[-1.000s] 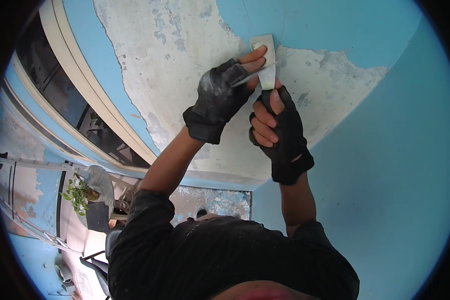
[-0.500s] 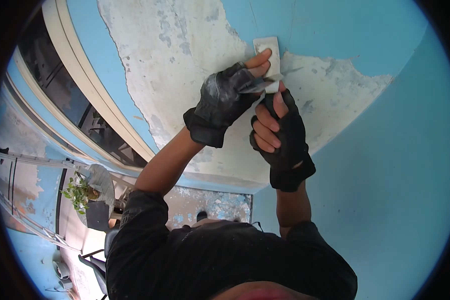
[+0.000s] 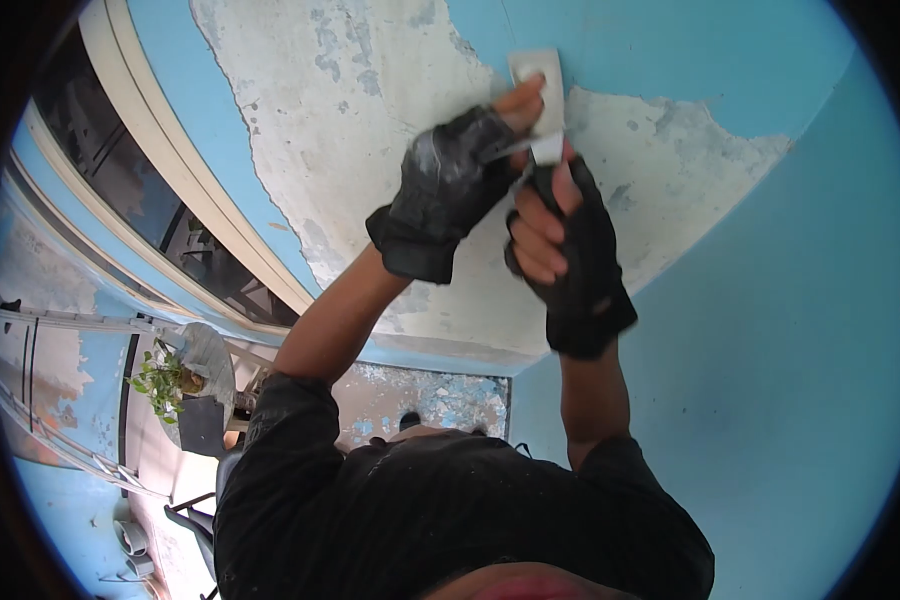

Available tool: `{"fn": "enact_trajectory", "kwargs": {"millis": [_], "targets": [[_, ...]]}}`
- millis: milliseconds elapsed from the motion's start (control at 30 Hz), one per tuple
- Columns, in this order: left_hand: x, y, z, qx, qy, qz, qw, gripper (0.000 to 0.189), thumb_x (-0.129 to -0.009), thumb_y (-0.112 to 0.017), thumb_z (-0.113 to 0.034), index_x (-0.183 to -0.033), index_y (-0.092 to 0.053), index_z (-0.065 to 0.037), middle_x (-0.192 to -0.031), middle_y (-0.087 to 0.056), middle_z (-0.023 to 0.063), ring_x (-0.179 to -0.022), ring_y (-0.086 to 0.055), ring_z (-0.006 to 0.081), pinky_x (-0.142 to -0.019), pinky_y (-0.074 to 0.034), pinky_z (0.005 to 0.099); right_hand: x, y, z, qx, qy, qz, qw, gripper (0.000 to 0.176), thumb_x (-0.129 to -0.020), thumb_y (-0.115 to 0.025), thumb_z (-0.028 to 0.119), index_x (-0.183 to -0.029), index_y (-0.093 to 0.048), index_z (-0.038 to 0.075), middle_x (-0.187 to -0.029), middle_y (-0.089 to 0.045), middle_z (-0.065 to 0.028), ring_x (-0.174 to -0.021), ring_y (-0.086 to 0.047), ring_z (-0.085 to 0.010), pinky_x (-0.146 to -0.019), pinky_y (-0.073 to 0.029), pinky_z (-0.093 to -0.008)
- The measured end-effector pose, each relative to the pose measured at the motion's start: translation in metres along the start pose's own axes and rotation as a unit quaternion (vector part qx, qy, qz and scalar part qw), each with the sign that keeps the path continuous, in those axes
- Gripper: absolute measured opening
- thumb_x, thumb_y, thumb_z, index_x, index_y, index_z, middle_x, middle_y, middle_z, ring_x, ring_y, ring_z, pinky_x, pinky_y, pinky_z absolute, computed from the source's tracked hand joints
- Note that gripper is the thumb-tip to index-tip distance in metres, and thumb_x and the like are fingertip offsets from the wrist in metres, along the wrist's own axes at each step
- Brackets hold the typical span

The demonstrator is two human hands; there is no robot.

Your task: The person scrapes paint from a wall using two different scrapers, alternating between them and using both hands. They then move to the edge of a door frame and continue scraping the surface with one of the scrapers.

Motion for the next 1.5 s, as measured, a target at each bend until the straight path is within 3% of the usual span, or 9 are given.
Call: {"fn": "enact_trajectory", "kwargs": {"millis": [200,667,833,867,933,1000,1200,1267,1500], "targets": [[0.008,0.000,-0.004,0.010,0.026,0.043,0.999,0.050,-0.075,-0.069,0.007,-0.122,-0.064,-0.011,-0.135,-0.062,0.0021,-0.099,-0.071,0.0237,-0.078,-0.059,0.0303,0.017,0.008,-0.005,-0.016,-0.002,-0.016,1.000,0.026,-0.108,-0.037,0.033,-0.129,-0.050,0.027,-0.062,-0.039,0.0032,-0.038,-0.033,-0.0068,-0.033,-0.029,-0.0208],[-0.027,0.021,0.002,0.006,0.026,0.007,1.000,0.029,-0.084,-0.068,-0.010,-0.113,-0.067,-0.011,-0.126,-0.067,0.0017,-0.075,-0.070,0.0227,-0.062,-0.056,0.0323,-0.014,-0.013,0.005,-0.046,0.033,0.047,0.997,0.029,-0.107,-0.042,0.032,-0.131,-0.048,0.017,-0.065,-0.042,0.0034,-0.041,-0.036,-0.0077,-0.038,-0.033,-0.0230],[0.011,0.055,-0.024,-0.049,0.059,-0.020,0.997,0.009,-0.082,-0.075,-0.015,-0.083,-0.072,-0.007,-0.079,-0.071,0.0064,-0.059,-0.065,0.0261,-0.059,-0.054,0.0329,0.033,-0.009,0.003,0.130,0.078,-0.040,0.988,0.046,-0.104,-0.046,0.029,-0.146,-0.038,0.011,-0.066,-0.045,-0.0005,-0.042,-0.040,-0.0092,-0.040,-0.036,-0.0236],[0.037,0.058,-0.023,-0.070,0.130,0.083,0.986,0.021,-0.086,-0.074,-0.015,-0.072,-0.068,-0.002,-0.082,-0.074,0.0114,-0.063,-0.066,0.0123,-0.057,-0.051,0.0269,0.045,0.002,0.002,0.136,0.076,-0.067,0.986,0.052,-0.103,-0.049,0.030,-0.147,-0.035,0.008,-0.065,-0.045,-0.0009,-0.042,-0.041,-0.0098,-0.040,-0.036,-0.0233],[0.083,0.047,-0.013,0.080,0.210,0.050,0.973,0.017,-0.089,-0.071,-0.016,-0.086,-0.069,0.001,-0.095,-0.074,0.0129,-0.063,-0.062,0.0099,-0.057,-0.050,0.0260,0.069,0.020,0.000,0.197,0.060,-0.098,0.974,0.057,-0.101,-0.049,0.027,-0.151,-0.030,0.007,-0.067,-0.047,-0.0013,-0.044,-0.041,-0.0089,-0.042,-0.037,-0.0232],[0.121,0.037,-0.023,0.388,0.535,0.001,0.750,0.021,-0.090,-0.071,-0.017,-0.103,-0.068,-0.001,-0.095,-0.074,0.0094,-0.055,-0.059,0.0126,-0.053,-0.048,0.0264,0.083,0.028,-0.011,0.253,0.040,-0.134,0.957,0.064,-0.100,-0.049,0.023,-0.156,-0.024,0.006,-0.069,-0.049,-0.0016,-0.047,-0.042,-0.0080,-0.045,-0.037,-0.0232],[0.182,0.019,-0.035,0.502,0.542,0.033,0.673,0.051,-0.100,-0.052,-0.043,-0.121,-0.058,0.003,-0.082,-0.064,0.0083,-0.059,-0.057,0.0115,-0.058,-0.048,0.0234,0.108,0.038,-0.044,0.405,0.068,-0.313,0.856,0.054,-0.095,-0.055,0.014,-0.145,-0.040,-0.004,-0.071,-0.052,-0.0007,-0.053,-0.047,-0.0065,-0.050,-0.039,-0.0214],[0.196,0.017,-0.049,0.555,0.581,0.068,0.591,0.056,-0.098,-0.057,-0.048,-0.118,-0.056,0.004,-0.081,-0.063,0.0101,-0.056,-0.056,0.0149,-0.060,-0.051,0.0317,0.115,0.037,-0.058,0.419,0.093,-0.376,0.821,0.055,-0.092,-0.055,0.011,-0.142,-0.042,-0.006,-0.068,-0.052,-0.0004,-0.051,-0.048,-0.0075,-0.048,-0.039,-0.0219],[0.225,0.024,-0.054,0.570,0.605,0.118,0.543,0.053,-0.098,-0.058,-0.045,-0.119,-0.055,0.004,-0.069,-0.054,0.0062,-0.059,-0.055,0.0166,-0.060,-0.049,0.0342,0.146,0.041,-0.092,0.518,0.065,-0.382,0.763,0.055,-0.095,-0.053,0.010,-0.147,-0.039,-0.003,-0.077,-0.052,-0.0005,-0.060,-0.051,-0.0066,-0.055,-0.043,-0.0216]]}}
Point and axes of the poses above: each hand's wrist, its own x-axis away from the middle knuckle, its own y-axis out of the back of the hand, z = x × y, the point moved 3 cm from there along -x, towards the middle knuckle
